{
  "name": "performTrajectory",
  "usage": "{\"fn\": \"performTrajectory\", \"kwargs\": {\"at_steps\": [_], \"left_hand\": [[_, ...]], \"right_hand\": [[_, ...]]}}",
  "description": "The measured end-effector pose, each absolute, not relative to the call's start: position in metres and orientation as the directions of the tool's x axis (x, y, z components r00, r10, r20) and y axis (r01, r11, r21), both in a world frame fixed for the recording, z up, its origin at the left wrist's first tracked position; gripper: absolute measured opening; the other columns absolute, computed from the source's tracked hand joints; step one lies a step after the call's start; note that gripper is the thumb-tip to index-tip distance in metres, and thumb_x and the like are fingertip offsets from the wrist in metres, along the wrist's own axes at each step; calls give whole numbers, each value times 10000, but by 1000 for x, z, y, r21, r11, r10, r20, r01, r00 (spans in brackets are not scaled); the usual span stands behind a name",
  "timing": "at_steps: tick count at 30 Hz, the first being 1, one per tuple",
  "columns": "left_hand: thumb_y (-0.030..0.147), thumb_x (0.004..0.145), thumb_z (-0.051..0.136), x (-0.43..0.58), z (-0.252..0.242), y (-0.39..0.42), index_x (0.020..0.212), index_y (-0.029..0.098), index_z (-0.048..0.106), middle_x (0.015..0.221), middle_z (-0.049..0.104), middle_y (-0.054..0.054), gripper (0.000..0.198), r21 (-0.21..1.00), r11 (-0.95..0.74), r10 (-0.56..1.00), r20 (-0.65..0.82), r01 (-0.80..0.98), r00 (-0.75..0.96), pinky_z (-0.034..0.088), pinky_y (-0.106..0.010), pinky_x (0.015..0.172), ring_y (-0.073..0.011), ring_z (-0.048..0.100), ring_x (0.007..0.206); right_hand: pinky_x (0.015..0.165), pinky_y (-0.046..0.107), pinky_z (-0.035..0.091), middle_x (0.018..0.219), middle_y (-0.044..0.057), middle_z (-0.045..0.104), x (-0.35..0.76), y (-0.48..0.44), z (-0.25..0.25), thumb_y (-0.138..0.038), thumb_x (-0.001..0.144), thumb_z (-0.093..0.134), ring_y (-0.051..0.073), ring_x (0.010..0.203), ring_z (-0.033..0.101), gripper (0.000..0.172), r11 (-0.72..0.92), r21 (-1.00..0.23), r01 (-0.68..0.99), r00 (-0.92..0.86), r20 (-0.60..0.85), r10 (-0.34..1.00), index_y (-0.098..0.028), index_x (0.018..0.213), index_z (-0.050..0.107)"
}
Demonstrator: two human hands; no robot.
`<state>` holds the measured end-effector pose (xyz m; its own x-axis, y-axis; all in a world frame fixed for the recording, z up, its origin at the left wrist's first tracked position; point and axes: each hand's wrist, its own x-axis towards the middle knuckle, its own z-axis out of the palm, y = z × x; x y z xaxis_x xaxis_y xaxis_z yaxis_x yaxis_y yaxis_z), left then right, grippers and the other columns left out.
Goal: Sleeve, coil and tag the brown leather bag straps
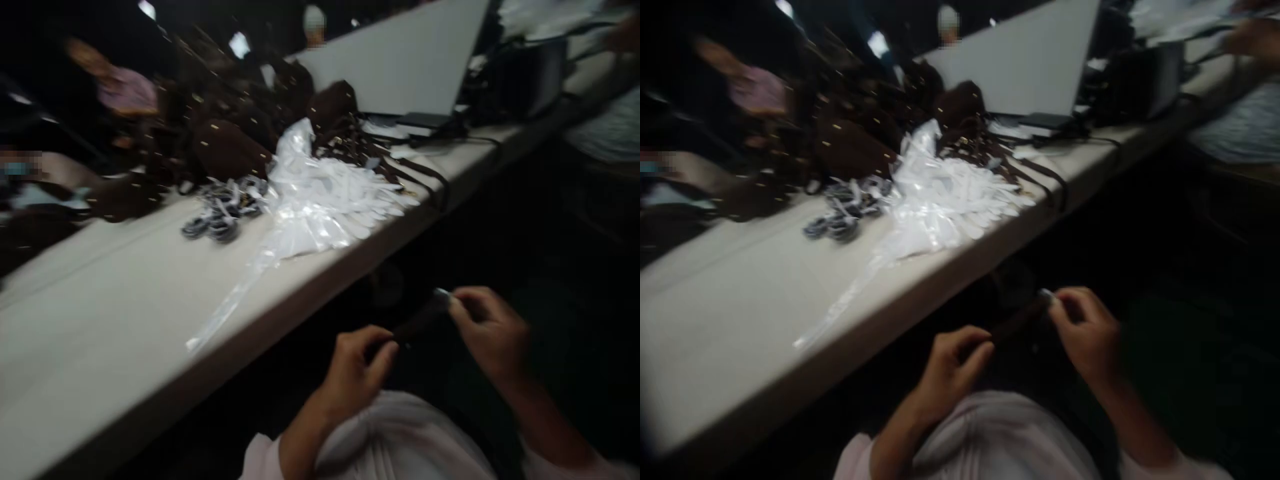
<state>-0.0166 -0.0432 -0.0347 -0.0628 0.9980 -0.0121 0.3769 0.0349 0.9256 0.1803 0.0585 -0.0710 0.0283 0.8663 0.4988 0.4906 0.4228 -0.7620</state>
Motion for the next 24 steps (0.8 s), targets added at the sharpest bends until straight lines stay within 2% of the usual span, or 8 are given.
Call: {"fn": "performTrajectory", "kwargs": {"at_steps": [2, 6, 11, 14, 16, 18, 21, 24], "left_hand": [[343, 913, 604, -21, -31, -36, 932, 158, 739, 772, 724, -36, 230, 909, 63, 997, -36, 413, -72, 476, -246, 639, -154, 625, 669], [362, 898, 624, -24, -42, -25, 896, 152, 719, 668, 645, 1, 230, 880, 110, 993, -113, 462, -21, 411, -218, 556, -128, 555, 598], [373, 914, 607, -24, -60, -28, 877, 139, 684, 679, 617, 5, 248, 907, 191, 979, -205, 376, -2, 418, -204, 538, -104, 537, 569], [408, 919, 619, -31, -70, -34, 962, 146, 680, 707, 636, 1, 272, 941, 225, 970, -241, 253, 34, 472, -212, 563, -112, 585, 590], [384, 918, 634, -36, -73, -40, 1005, 156, 688, 757, 670, -13, 250, 955, 170, 982, -186, 241, 45, 522, -231, 654, -130, 639, 677], [343, 916, 650, -38, -70, -44, 990, 161, 701, 750, 675, -13, 204, 955, 107, 993, -119, 275, 27, 525, -226, 664, -127, 643, 682], [312, 901, 676, -34, -58, -40, 949, 161, 715, 690, 651, 4, 163, 958, 66, 997, -57, 280, -42, 472, -197, 541, -94, 577, 566], [314, 878, 707, -24, -47, -23, 938, 155, 719, 669, 642, 11, 170, 973, 89, 994, -74, 214, -76, 420, -184, 471, -76, 526, 510]], "right_hand": [[728, 324, 508, 814, 34, 642, 177, 47, -81, -237, 881, 606, 170, 741, 605, 61, 433, -752, 497, -35, 481, 876, -219, 828, 628], [678, 285, 483, 829, 28, 626, 151, 22, -94, -157, 876, 536, 145, 699, 576, 98, 433, -816, 383, -204, 383, 901, -227, 839, 594], [678, 267, 466, 811, 25, 616, 138, 8, -91, -136, 866, 525, 133, 694, 561, 116, 483, -801, 352, -336, 374, 865, -217, 808, 584], [671, 261, 464, 798, 18, 619, 156, 32, -92, -127, 847, 547, 127, 687, 558, 111, 478, -780, 403, -234, 417, 878, -206, 787, 597], [645, 250, 460, 778, 9, 610, 169, 50, -93, -124, 829, 572, 115, 661, 549, 95, 459, -778, 429, -121, 455, 882, -193, 771, 603], [614, 236, 453, 756, -2, 594, 177, 61, -92, -121, 821, 586, 103, 638, 537, 89, 453, -779, 434, -58, 478, 876, -184, 760, 603], [611, 224, 460, 756, -7, 591, 172, 56, -86, -106, 826, 581, 95, 645, 540, 93, 479, -784, 394, -85, 488, 869, -179, 772, 600], [621, 222, 480, 792, -2, 609, 153, 36, -82, -93, 828, 568, 92, 657, 555, 95, 543, -776, 321, -189, 509, 840, -182, 806, 592]]}}
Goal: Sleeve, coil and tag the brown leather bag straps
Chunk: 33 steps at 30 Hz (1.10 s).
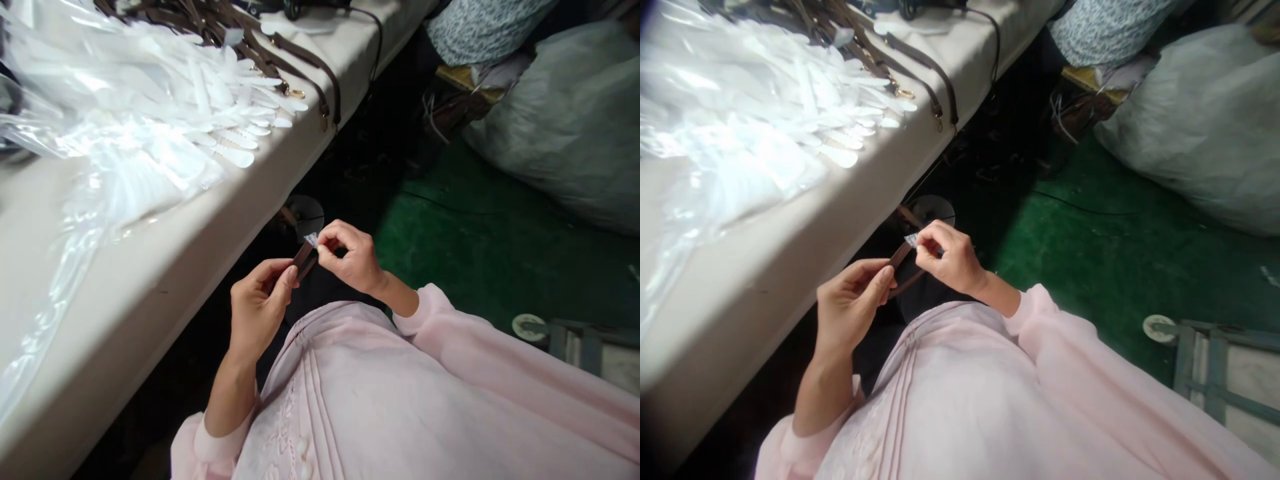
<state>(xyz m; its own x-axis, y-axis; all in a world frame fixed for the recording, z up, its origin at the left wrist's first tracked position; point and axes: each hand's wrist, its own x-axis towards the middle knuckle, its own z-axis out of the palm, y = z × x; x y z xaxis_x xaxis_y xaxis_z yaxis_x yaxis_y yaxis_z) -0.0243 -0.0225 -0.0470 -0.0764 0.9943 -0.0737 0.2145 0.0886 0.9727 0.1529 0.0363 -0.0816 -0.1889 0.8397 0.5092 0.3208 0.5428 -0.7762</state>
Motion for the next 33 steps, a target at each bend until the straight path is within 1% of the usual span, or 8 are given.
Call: {"fn": "performTrajectory", "kwargs": {"at_steps": [4, 9, 12, 16, 18, 24, 30, 33], "left_hand": [[360, 861, 723, -18, -52, -1, 912, 140, 700, 665, 645, 6, 228, 983, 149, 989, -148, 105, -22, 421, -193, 461, -82, 531, 498], [368, 908, 672, -25, -73, -6, 943, 159, 706, 769, 689, -20, 215, 974, 72, 994, -89, 216, 71, 502, -236, 702, -126, 637, 717], [346, 918, 661, -22, -74, -11, 873, 157, 703, 694, 639, -3, 198, 972, 18, 999, -28, 234, 42, 466, -227, 657, -111, 586, 659], [346, 898, 679, -10, -56, 0, 861, 158, 698, 635, 580, 20, 193, 991, -7, 997, 17, 137, -72, 372, -207, 492, -83, 483, 523], [349, 887, 685, -9, -45, 10, 843, 159, 701, 625, 576, 22, 195, 985, 0, 996, 16, 171, -93, 333, -202, 459, -76, 453, 497], [292, 822, 723, -21, -26, 16, 737, 157, 719, 562, 574, 24, 160, 895, 23, 996, 20, 446, -92, 344, -186, 466, -84, 481, 512], [293, 823, 723, -8, -19, 20, 704, 155, 687, 589, 586, 21, 186, 884, -38, 979, 126, 467, -160, 362, -184, 481, -81, 477, 521], [321, 862, 698, -8, -25, 23, 735, 156, 665, 601, 591, 16, 211, 909, -42, 984, 109, 416, -138, 370, -183, 471, -80, 483, 509]], "right_hand": [[628, 227, 485, 800, 2, 617, 145, 29, -81, -90, 833, 556, 95, 664, 560, 102, 602, -735, 312, -237, 553, 798, -185, 816, 588], [630, 234, 475, 759, -14, 580, 186, 65, -75, -141, 843, 592, 96, 651, 542, 58, 446, -797, 407, 50, 507, 860, -178, 799, 601], [618, 233, 466, 753, -15, 574, 199, 73, -70, -165, 849, 600, 95, 643, 534, 48, 407, -827, 387, 134, 487, 863, -174, 803, 601], [616, 230, 469, 763, -10, 586, 178, 55, -69, -144, 845, 584, 90, 643, 531, 60, 458, -816, 353, 14, 493, 870, -175, 796, 600], [618, 228, 470, 768, -11, 592, 165, 46, -71, -123, 837, 577, 86, 640, 531, 74, 508, -800, 321, -59, 518, 853, -176, 790, 594], [619, 231, 465, 750, -15, 580, 169, 57, -72, -128, 839, 578, 89, 637, 522, 77, 482, -807, 341, 1, 513, 858, -175, 780, 595], [637, 233, 477, 762, -14, 580, 154, 52, -73, -120, 834, 554, 89, 649, 532, 73, 545, -783, 302, -145, 527, 838, -175, 799, 587], [635, 231, 474, 760, -14, 576, 152, 55, -72, -127, 842, 545, 88, 647, 523, 79, 546, -771, 328, -117, 541, 833, -176, 792, 579]]}}
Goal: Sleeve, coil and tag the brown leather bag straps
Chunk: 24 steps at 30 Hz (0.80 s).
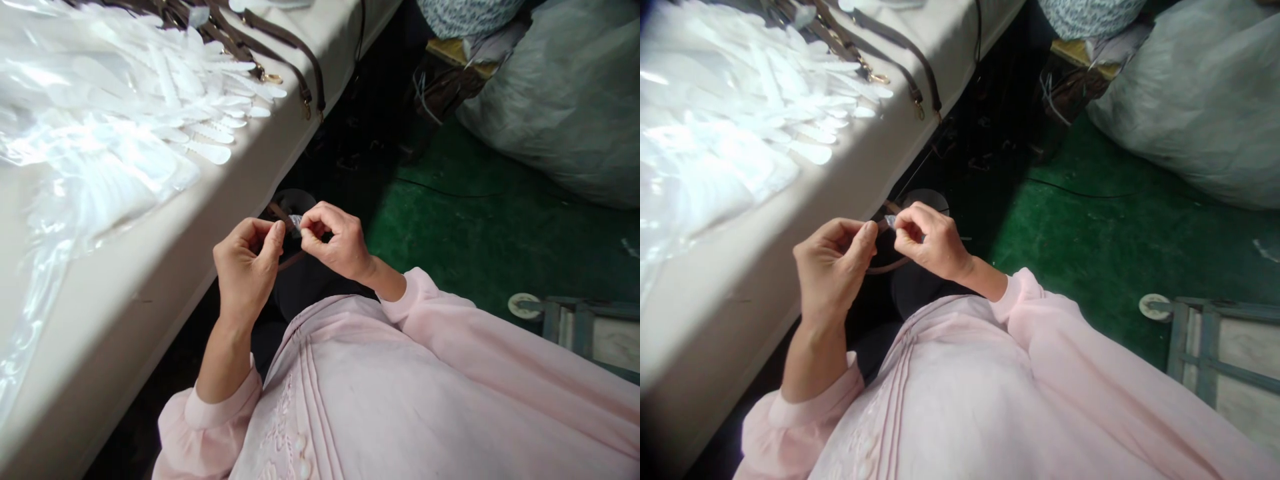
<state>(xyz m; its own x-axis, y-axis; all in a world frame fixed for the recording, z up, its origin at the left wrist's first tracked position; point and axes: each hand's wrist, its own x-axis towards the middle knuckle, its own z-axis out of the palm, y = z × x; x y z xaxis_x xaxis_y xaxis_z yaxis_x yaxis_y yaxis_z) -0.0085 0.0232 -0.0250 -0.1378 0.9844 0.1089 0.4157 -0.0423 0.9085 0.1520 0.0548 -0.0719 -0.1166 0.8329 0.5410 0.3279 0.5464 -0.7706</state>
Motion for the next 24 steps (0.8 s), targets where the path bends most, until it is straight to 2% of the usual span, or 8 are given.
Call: {"fn": "performTrajectory", "kwargs": {"at_steps": [4, 7, 10, 14, 16, 19, 21, 24], "left_hand": [[333, 899, 674, -17, -33, 15, 835, 157, 686, 629, 615, 5, 188, 941, -24, 1000, 29, 336, -10, 429, -188, 502, -88, 531, 525], [327, 878, 706, -15, -29, 11, 821, 155, 692, 605, 595, 14, 181, 948, -42, 996, 63, 314, -59, 393, -185, 461, -78, 495, 494], [345, 862, 721, -10, -18, 16, 778, 159, 688, 591, 587, 17, 207, 939, -59, 989, 101, 340, -110, 367, -190, 442, -79, 479, 491], [352, 854, 718, -10, -2, 30, 747, 173, 680, 613, 600, 11, 212, 887, -79, 986, 135, 454, -93, 368, -202, 459, -92, 494, 533], [345, 861, 705, -12, 4, 33, 730, 178, 673, 606, 584, 16, 215, 844, -95, 983, 162, 528, -82, 335, -208, 447, -89, 465, 527], [328, 862, 697, -14, 10, 30, 723, 179, 673, 591, 563, 27, 206, 811, -132, 981, 190, 570, -44, 313, -213, 447, -85, 444, 520], [304, 857, 698, -15, 10, 24, 721, 173, 673, 581, 559, 34, 190, 796, -161, 978, 207, 583, -12, 321, -213, 457, -81, 447, 513], [266, 863, 677, -16, 4, 12, 717, 166, 671, 573, 571, 41, 177, 764, -192, 976, 217, 616, 36, 334, -209, 468, -76, 457, 498]], "right_hand": [[622, 230, 468, 769, -7, 570, 171, 72, -67, -185, 858, 560, 92, 647, 513, 70, 453, -803, 388, 22, 500, 866, -177, 791, 578], [628, 235, 474, 776, -3, 571, 176, 75, -63, -205, 860, 567, 96, 654, 519, 63, 413, -832, 371, 34, 457, 889, -179, 803, 575], [662, 247, 492, 783, -3, 576, 166, 67, -62, -192, 849, 571, 97, 662, 527, 45, 413, -847, 335, -18, 432, 902, -183, 804, 571], [672, 244, 499, 780, -5, 586, 152, 61, -65, -184, 835, 573, 94, 665, 536, 42, 404, -865, 299, -20, 417, 909, -182, 794, 577], [643, 235, 494, 777, -6, 589, 150, 65, -66, -200, 834, 583, 91, 655, 540, 36, 365, -902, 230, 8, 376, 926, -177, 807, 582], [555, 213, 470, 731, -20, 579, 153, 73, -66, -230, 825, 606, 86, 603, 544, 65, 257, -966, 7, 16, 257, 966, -170, 821, 579], [527, 204, 466, 715, -26, 580, 153, 74, -65, -242, 801, 638, 84, 586, 555, 99, 157, -976, -149, -29, 163, 986, -162, 810, 581], [584, 210, 516, 759, -10, 625, 150, 65, -71, -258, 764, 695, 87, 634, 600, 152, -31, -953, -301, -161, 19, 987, -145, 809, 604]]}}
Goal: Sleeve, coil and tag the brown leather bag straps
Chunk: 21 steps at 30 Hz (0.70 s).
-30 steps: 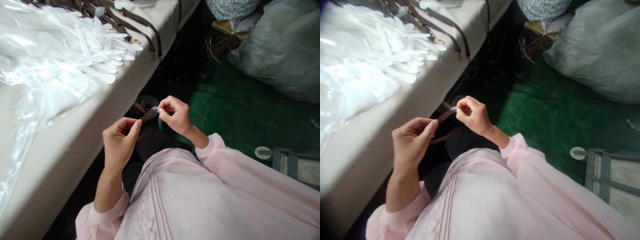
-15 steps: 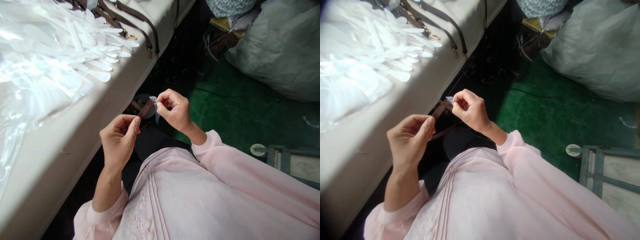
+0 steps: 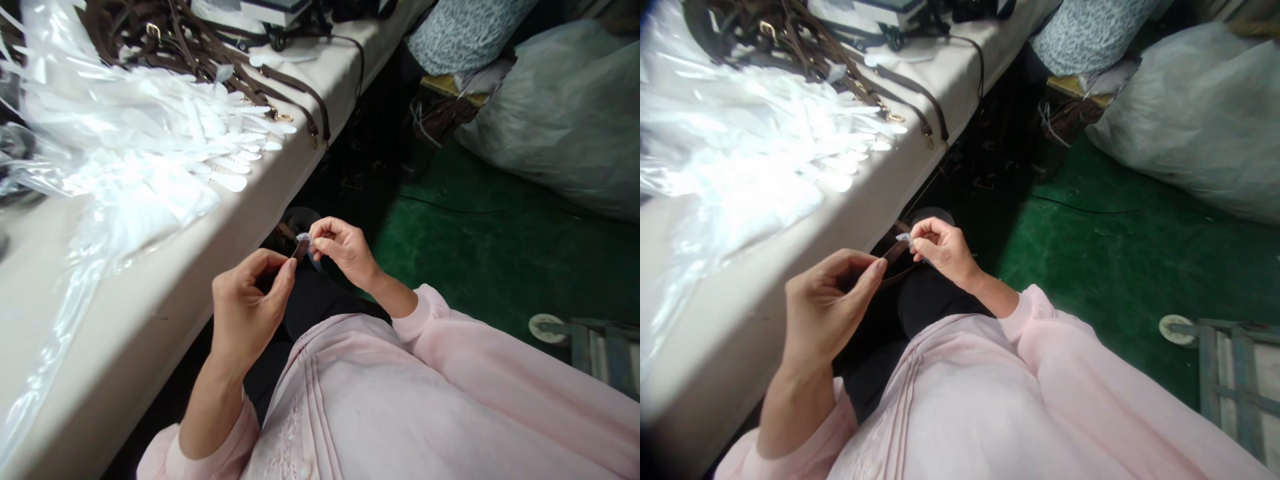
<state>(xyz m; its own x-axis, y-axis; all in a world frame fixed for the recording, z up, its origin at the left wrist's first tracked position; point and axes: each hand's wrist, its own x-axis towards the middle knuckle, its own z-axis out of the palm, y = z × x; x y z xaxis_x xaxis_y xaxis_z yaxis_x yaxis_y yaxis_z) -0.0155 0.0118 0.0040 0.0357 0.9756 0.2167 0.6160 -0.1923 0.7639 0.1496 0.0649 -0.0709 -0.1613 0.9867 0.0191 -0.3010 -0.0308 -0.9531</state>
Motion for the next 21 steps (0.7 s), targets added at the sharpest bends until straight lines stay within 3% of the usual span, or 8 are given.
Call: {"fn": "performTrajectory", "kwargs": {"at_steps": [5, 9, 11, 14, 16, 21], "left_hand": [[248, 884, 640, -22, -29, -16, 759, 168, 686, 657, 666, 18, 156, 756, -127, 992, 108, 642, 69, 385, -213, 527, -93, 549, 538], [274, 903, 615, -32, -59, -42, 773, 171, 684, 668, 663, 8, 180, 756, 3, 999, -35, 655, 35, 378, -230, 554, -105, 545, 552], [277, 909, 606, -37, -68, -52, 777, 174, 683, 671, 657, 8, 184, 756, 39, 997, -75, 653, 27, 372, -232, 560, -106, 540, 559], [276, 910, 600, -38, -75, -62, 773, 175, 675, 674, 652, 7, 185, 749, 50, 996, -86, 661, 23, 367, -231, 566, -107, 537, 560], [273, 912, 592, -37, -78, -65, 769, 176, 667, 673, 649, 5, 188, 739, 37, 997, -77, 672, 30, 362, -233, 566, -109, 535, 557], [259, 926, 566, -31, -87, -66, 782, 170, 656, 696, 643, -4, 192, 714, -10, 998, -37, 700, 52, 368, -238, 576, -113, 542, 578]], "right_hand": [[685, 242, 571, 822, -2, 671, 136, 36, -110, -288, 694, 808, 95, 689, 645, 276, -316, -890, -329, -325, -208, 922, -143, 859, 640], [686, 268, 589, 776, 8, 672, 131, 17, -146, -326, 707, 808, 114, 671, 664, 302, -388, -901, -197, -376, -296, 878, -138, 896, 665], [687, 269, 593, 812, 22, 666, 131, 11, -156, -320, 729, 784, 120, 684, 672, 263, -305, -949, -81, -383, -253, 889, -139, 892, 685], [657, 223, 561, 883, 28, 640, 133, 4, -161, -244, 784, 711, 100, 701, 657, 128, -44, -989, 140, -387, -95, 917, -147, 868, 704], [635, 198, 522, 845, 17, 628, 134, 2, -158, -174, 821, 645, 84, 680, 626, 55, 112, -949, 295, -423, -25, 906, -150, 836, 692], [639, 211, 442, 734, -4, 575, 134, 1, -147, -80, 825, 575, 86, 643, 554, 116, 348, -762, 546, -453, 80, 888, -151, 738, 604]]}}
